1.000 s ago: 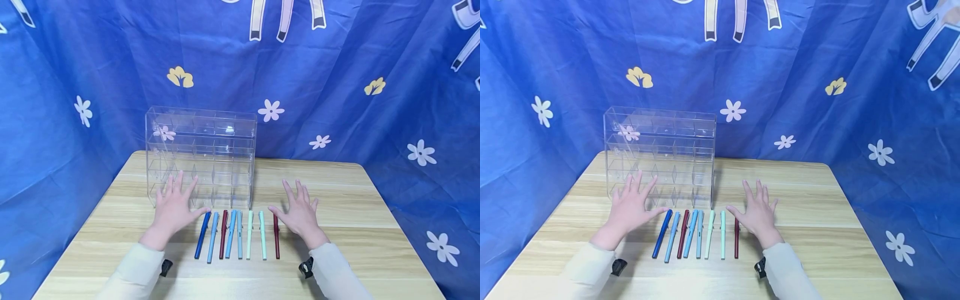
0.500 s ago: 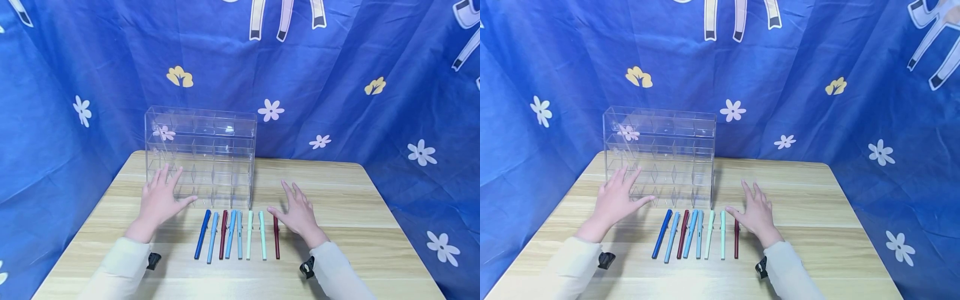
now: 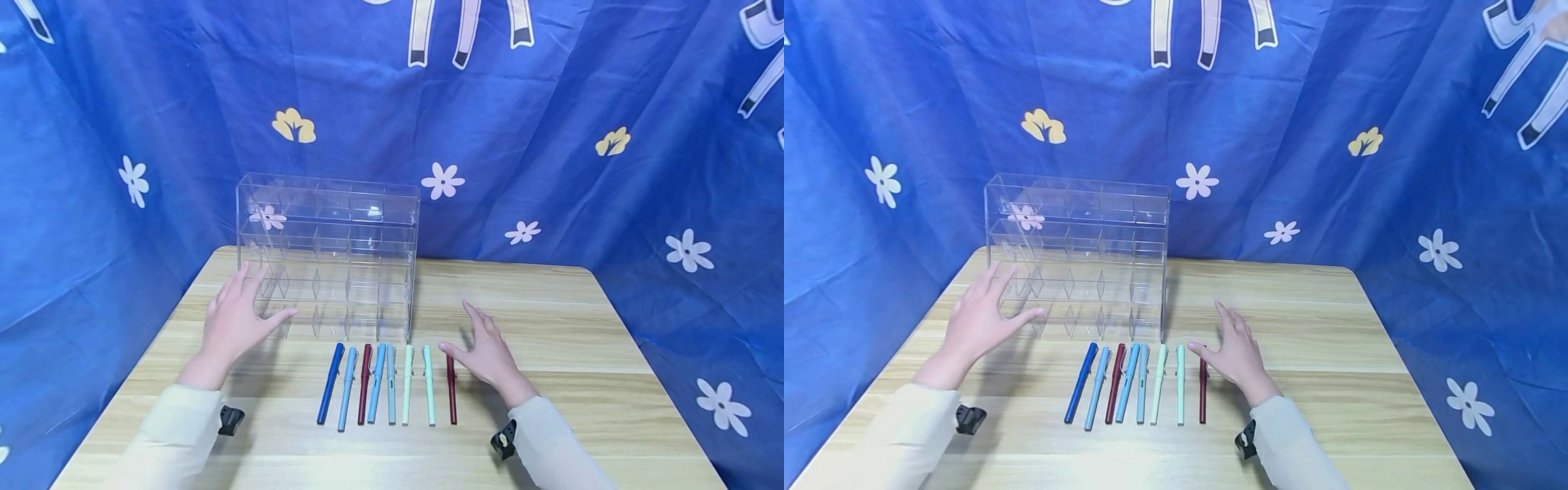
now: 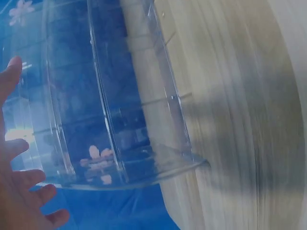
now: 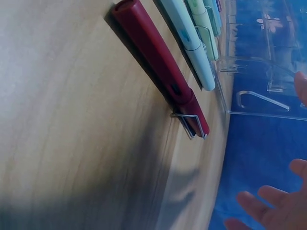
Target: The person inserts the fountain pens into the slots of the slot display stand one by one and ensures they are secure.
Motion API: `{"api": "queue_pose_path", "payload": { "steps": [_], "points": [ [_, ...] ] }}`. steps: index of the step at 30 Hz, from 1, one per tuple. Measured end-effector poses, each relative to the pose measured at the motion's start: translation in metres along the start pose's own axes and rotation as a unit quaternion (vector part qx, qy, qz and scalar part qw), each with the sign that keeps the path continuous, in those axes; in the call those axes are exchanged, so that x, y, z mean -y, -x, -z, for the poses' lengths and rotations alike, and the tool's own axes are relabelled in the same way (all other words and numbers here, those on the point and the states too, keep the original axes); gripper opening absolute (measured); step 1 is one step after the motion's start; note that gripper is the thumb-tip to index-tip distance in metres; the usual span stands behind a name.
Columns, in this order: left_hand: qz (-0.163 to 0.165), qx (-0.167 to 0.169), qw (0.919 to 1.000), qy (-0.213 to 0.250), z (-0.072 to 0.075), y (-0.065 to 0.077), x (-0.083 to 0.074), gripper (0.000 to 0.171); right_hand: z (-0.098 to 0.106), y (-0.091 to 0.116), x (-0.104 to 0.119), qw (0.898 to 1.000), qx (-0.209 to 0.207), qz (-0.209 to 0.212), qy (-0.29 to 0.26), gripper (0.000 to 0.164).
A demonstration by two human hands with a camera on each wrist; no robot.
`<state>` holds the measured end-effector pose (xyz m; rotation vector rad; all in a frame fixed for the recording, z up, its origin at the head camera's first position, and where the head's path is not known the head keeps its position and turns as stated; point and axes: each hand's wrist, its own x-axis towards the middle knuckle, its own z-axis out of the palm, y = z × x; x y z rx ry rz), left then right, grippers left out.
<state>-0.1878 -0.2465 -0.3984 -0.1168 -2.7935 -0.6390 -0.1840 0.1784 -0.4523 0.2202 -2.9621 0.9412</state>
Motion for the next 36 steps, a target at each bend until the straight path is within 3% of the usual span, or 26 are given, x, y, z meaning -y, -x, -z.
{"api": "queue_pose_path", "payload": {
  "steps": [9,23,36],
  "points": [
    [0.021,-0.026,0.9991,0.024,0.006,-0.005,0.018,0.097,-0.006,0.000,-0.007,0.998,0.004,-0.005,-0.059,0.101],
    [0.049,-0.055,0.9923,0.099,0.006,-0.008,0.044,0.094,-0.018,0.002,-0.020,0.987,0.033,-0.048,-0.147,0.092],
    [0.082,-0.035,0.9860,0.141,0.002,-0.013,0.055,0.092,-0.026,0.007,-0.029,0.969,0.057,-0.109,-0.214,0.082]
  ]
}}
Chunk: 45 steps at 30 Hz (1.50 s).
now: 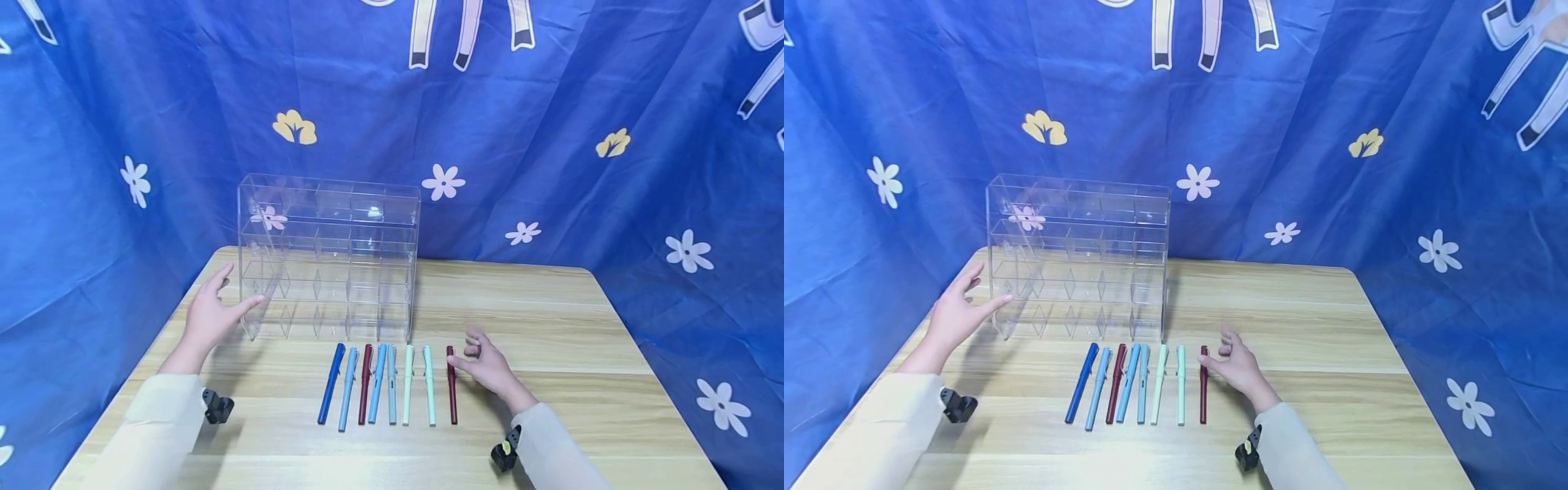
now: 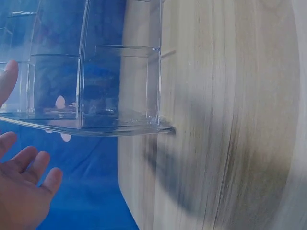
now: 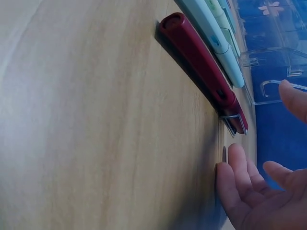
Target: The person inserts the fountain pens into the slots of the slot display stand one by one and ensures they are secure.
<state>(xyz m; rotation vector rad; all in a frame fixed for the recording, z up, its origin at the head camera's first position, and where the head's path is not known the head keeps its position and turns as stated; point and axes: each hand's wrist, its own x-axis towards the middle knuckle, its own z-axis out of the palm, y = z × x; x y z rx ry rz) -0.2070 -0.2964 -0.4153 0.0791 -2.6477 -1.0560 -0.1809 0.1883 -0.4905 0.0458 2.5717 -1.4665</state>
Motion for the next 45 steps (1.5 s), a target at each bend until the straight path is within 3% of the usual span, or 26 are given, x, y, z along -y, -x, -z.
{"api": "queue_pose_path", "payload": {
  "steps": [7,16,22,32,40,45],
  "points": [
    [0.011,0.014,0.9982,0.057,-0.002,-0.004,0.003,0.091,-0.004,-0.001,-0.003,0.996,0.011,-0.048,-0.068,0.076],
    [0.034,0.022,0.9917,0.122,-0.004,-0.007,0.010,0.086,-0.007,0.002,-0.001,0.993,0.018,-0.048,-0.102,0.066],
    [0.060,0.018,0.9897,0.129,-0.007,-0.010,0.013,0.080,-0.011,0.001,-0.001,0.994,0.007,-0.054,-0.096,0.058],
    [0.069,-0.016,0.9878,0.139,-0.015,-0.014,0.020,0.060,-0.018,-0.001,0.001,0.995,-0.016,-0.072,-0.068,0.042],
    [0.086,-0.043,0.9783,0.183,-0.020,-0.015,0.020,0.054,-0.021,-0.003,0.002,0.995,-0.030,-0.078,-0.048,0.037],
    [0.092,-0.040,0.9784,0.180,-0.021,-0.014,0.019,0.054,-0.022,-0.004,0.003,0.995,-0.035,-0.083,-0.037,0.036]
  ]
}}
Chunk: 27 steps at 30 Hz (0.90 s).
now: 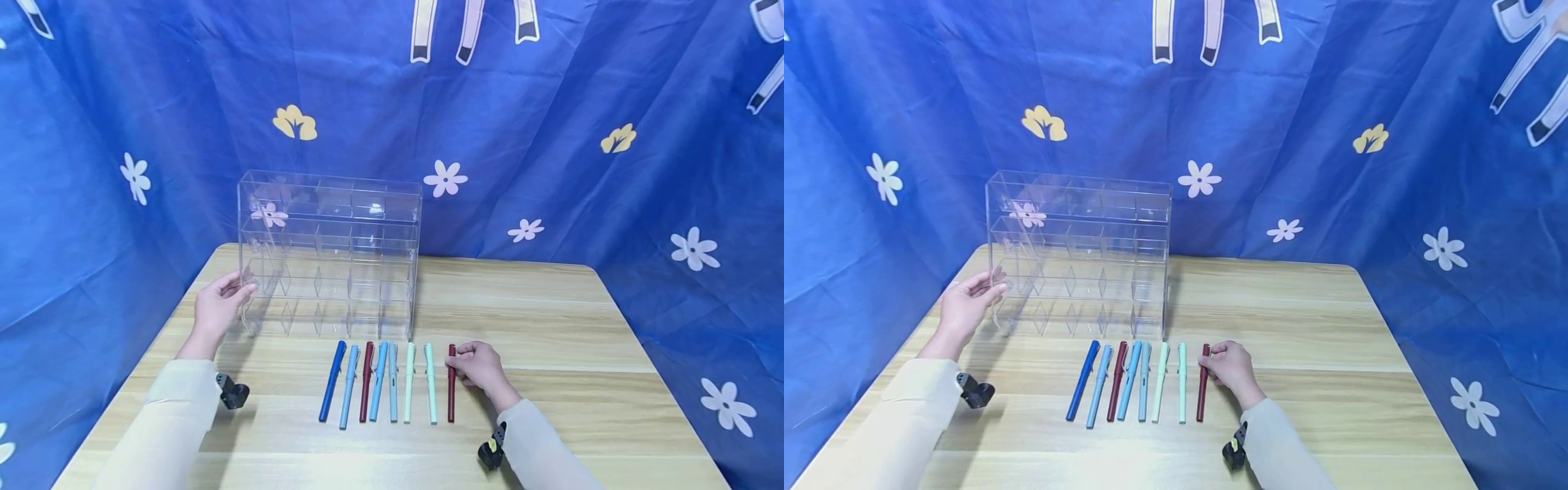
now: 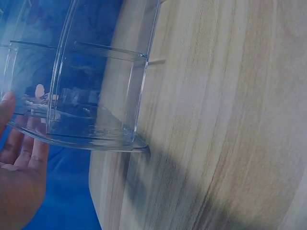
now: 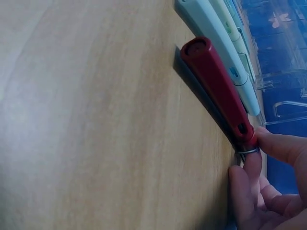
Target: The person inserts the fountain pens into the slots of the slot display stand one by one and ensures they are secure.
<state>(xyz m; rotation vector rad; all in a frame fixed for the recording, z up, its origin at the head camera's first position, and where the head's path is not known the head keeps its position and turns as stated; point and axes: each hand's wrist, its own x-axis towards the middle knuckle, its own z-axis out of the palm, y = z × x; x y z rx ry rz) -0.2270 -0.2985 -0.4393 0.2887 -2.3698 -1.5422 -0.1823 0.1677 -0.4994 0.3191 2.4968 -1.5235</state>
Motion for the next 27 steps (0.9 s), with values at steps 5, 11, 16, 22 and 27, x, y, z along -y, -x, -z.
{"api": "queue_pose_path", "payload": {
  "steps": [5,11,16,22,27],
  "points": [
    [0.008,-0.006,0.9999,0.002,0.0000,0.0000,-0.0013,0.053,0.0001,0.0002,0.0039,1.000,-0.010,0.003,0.011,0.031],
    [0.010,-0.008,0.9999,0.005,-0.0007,-0.0003,-0.0016,0.053,0.0007,0.0002,0.0052,1.000,-0.015,-0.003,0.020,0.025],
    [0.008,-0.002,0.9999,0.011,-0.0012,-0.0002,-0.0003,0.054,0.0015,0.0006,0.0054,1.000,-0.011,-0.010,0.016,0.025],
    [0.000,-0.005,0.9999,0.015,-0.0017,-0.0011,0.0007,0.052,0.0022,0.0011,0.0059,1.000,-0.016,-0.009,0.000,0.027],
    [-0.002,-0.010,0.9998,0.015,-0.0014,-0.0012,0.0010,0.051,0.0040,0.0007,0.0083,0.999,-0.008,0.003,-0.035,0.028]
  ]
}}
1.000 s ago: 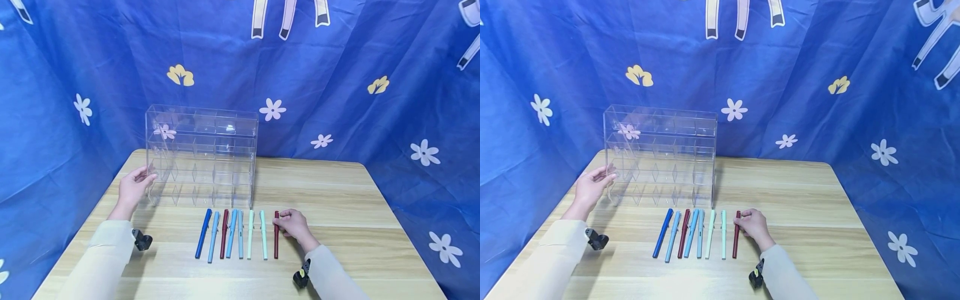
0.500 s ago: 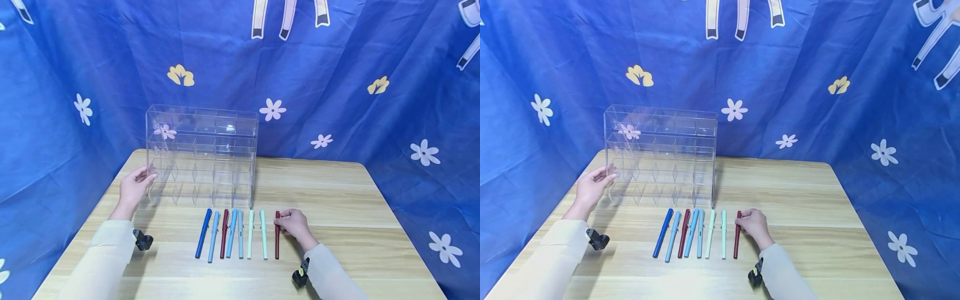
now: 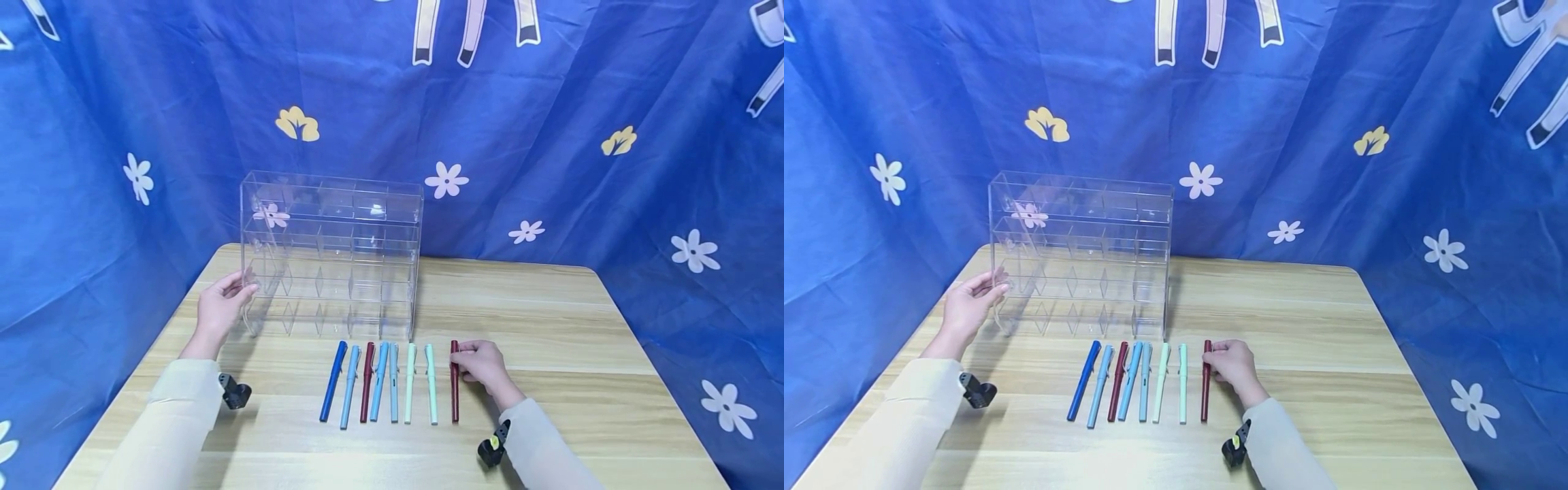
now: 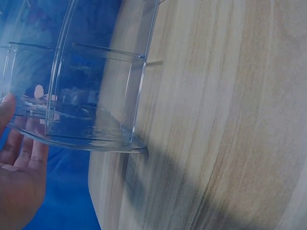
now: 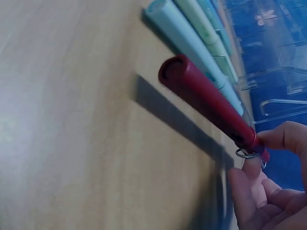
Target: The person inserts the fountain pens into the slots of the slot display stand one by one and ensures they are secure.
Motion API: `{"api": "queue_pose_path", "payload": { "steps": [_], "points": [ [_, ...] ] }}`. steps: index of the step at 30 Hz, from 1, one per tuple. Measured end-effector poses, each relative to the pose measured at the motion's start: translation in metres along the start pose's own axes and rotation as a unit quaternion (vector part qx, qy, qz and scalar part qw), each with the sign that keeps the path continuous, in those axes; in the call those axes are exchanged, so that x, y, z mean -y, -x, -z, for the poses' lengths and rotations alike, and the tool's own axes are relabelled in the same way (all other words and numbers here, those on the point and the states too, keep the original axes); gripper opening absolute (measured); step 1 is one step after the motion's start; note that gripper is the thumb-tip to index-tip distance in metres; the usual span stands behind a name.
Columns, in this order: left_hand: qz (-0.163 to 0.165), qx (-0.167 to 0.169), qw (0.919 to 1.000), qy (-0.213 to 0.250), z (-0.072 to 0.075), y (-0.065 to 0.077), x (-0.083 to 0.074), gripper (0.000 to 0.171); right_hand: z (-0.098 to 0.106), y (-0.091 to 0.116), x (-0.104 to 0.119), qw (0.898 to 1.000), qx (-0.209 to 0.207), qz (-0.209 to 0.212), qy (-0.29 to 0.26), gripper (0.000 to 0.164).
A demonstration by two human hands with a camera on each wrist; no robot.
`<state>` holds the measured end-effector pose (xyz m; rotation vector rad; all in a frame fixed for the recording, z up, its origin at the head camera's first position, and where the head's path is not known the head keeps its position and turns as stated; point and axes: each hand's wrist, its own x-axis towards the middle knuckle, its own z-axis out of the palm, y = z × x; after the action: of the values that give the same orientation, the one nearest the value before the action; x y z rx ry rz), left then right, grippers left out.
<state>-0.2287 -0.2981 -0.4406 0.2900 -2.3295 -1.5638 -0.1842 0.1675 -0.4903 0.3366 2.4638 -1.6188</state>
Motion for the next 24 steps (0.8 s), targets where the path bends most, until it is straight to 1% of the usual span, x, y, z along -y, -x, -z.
{"api": "queue_pose_path", "payload": {
  "steps": [7,10,16,19,24],
  "points": [
    [0.004,0.002,1.0000,-0.002,0.000,0.000,0.000,0.051,0.004,0.001,0.008,0.999,0.015,0.011,-0.034,0.037],
    [0.007,0.002,1.0000,0.000,0.000,-0.001,0.000,0.051,0.006,0.000,0.010,0.998,0.021,0.017,-0.058,0.038],
    [0.003,0.002,1.0000,-0.008,0.000,0.000,0.000,0.051,0.009,-0.001,0.015,0.992,0.038,0.036,-0.117,0.031],
    [0.003,0.004,0.9999,-0.009,0.000,0.000,0.001,0.051,0.011,-0.001,0.018,0.990,0.047,0.040,-0.131,0.027],
    [0.007,0.000,0.9999,-0.008,0.000,-0.001,0.000,0.051,0.015,-0.001,0.023,0.988,0.054,0.047,-0.138,0.026]
  ]
}}
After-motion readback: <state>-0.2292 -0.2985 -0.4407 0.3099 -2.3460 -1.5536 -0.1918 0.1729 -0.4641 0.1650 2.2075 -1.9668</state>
